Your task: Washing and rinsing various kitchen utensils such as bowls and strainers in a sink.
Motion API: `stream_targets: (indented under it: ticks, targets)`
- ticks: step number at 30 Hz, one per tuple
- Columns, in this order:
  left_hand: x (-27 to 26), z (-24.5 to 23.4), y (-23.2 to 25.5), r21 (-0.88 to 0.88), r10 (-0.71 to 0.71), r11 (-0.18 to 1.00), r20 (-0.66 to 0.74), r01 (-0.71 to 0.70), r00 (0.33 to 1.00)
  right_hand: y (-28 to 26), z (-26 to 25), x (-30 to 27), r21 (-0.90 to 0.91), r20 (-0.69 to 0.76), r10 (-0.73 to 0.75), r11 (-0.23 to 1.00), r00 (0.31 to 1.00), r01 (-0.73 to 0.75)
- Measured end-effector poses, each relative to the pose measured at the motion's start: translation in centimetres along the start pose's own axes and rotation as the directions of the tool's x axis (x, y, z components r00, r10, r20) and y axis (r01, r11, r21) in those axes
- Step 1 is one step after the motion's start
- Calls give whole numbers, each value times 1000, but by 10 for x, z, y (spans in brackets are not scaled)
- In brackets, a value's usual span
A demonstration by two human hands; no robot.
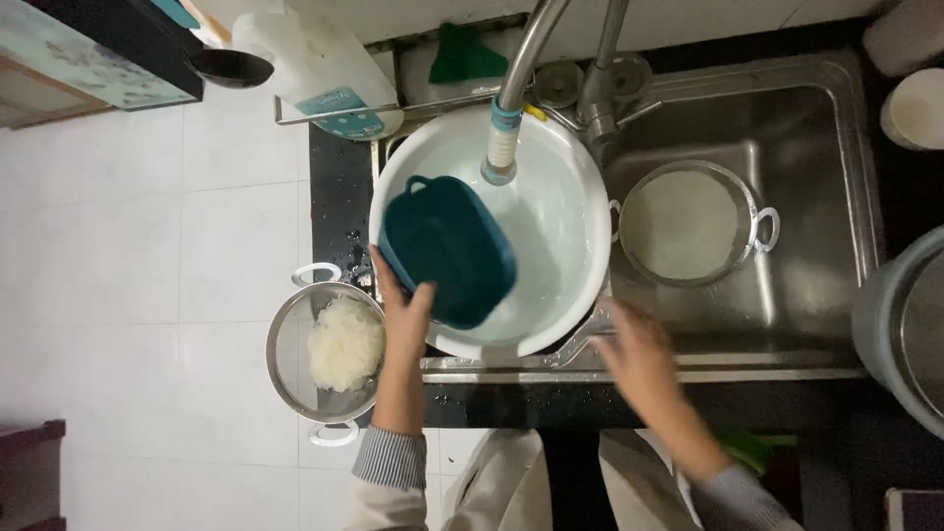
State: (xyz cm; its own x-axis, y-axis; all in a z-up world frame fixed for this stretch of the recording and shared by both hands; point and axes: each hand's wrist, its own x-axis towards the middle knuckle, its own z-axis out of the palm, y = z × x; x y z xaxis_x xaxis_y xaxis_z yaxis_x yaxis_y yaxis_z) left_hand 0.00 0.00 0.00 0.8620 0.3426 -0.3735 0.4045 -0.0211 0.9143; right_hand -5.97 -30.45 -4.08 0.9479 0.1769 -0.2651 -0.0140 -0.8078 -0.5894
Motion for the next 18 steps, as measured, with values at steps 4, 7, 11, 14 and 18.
stream_targets:
  ticks: [4,7,11,14,18]
  targets:
    - [8,-4,16,366,32,930,-83,1,996,56,-11,-29,-10,-41,381,924,924,-381]
    - [12,-1,22,439,19,898,-98,26,995,104,-2,-52,100,-169,355,934,919,-343]
    - [8,0,34,291,-69,950,-155,112,986,137,8,-69,180,-259,318,943,912,-278]
    - [12,-6,19,212,-64,971,-229,114,971,142,13,-70,204,-215,394,913,893,-354]
    - [15,-10,1,95,-33,994,-215,54,976,164,28,-68,104,-219,322,946,921,-306]
